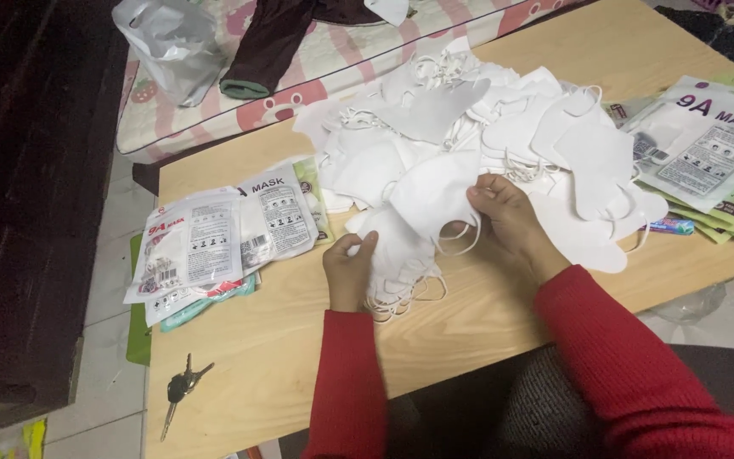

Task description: The person is sorting and stacking white face masks from a large pile into smaller, neat groups on a wooden surface.

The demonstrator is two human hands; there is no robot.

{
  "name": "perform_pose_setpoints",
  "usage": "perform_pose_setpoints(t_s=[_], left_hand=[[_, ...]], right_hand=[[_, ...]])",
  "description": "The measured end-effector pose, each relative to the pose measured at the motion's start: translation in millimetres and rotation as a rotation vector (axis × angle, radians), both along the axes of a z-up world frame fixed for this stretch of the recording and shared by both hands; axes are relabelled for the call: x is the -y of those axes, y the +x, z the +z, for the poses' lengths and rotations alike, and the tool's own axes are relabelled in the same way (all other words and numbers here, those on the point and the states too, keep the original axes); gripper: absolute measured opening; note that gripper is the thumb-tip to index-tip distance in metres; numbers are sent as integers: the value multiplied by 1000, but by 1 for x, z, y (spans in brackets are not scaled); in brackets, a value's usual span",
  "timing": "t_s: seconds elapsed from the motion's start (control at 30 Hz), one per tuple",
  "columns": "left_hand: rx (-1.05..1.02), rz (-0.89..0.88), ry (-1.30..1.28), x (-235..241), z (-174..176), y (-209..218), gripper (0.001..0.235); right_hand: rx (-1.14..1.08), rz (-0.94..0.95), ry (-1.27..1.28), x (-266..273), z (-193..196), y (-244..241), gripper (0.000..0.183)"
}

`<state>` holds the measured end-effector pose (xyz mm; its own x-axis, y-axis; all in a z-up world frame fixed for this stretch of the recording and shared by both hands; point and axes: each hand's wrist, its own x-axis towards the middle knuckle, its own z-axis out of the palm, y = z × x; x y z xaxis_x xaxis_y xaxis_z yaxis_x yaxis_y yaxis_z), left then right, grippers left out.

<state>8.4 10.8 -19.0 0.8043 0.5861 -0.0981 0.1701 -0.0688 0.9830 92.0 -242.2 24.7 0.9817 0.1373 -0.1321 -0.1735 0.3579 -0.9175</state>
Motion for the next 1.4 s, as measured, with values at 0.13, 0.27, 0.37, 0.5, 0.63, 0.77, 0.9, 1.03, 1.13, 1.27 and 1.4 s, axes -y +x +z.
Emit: perform_pose_setpoints(t_s=[0.13,0.27,0.37,0.5,0.63,0.77,0.9,1.03,1.13,1.27,1.4], left_hand=[[6,-40,-140,1,4,0,16],[108,-116,-349,4,7,1,16],[79,-131,-187,8,15,-2,30],[-48,-186,226,19,63,-17,73],[97,-213,414,-1,-8,-4,41],[-82,-268,369,-11,-33,4,20],[-148,-281,351,-12,-36,6,18],[-137,-291,296,-7,-14,-2,19],[-182,-288,259,-6,-13,0,20],[-189,-281,192,-8,-17,6,21],[-214,-265,-50,-1,28,-3,64]], right_hand=[[-17,31,-197,-23,24,-29,14],[-73,132,-443,-42,-22,-25,17],[-93,159,-503,-55,-33,-24,20],[259,73,-881,-58,-15,-17,25],[488,39,-925,-72,8,-3,22],[597,132,-1379,-102,12,22,41],[564,188,-1478,-115,-14,46,46],[537,146,-1439,-100,-36,67,43],[593,-12,-1303,-80,-24,65,23],[415,-116,-858,-60,-3,53,18],[54,-57,-572,-57,12,10,17]])
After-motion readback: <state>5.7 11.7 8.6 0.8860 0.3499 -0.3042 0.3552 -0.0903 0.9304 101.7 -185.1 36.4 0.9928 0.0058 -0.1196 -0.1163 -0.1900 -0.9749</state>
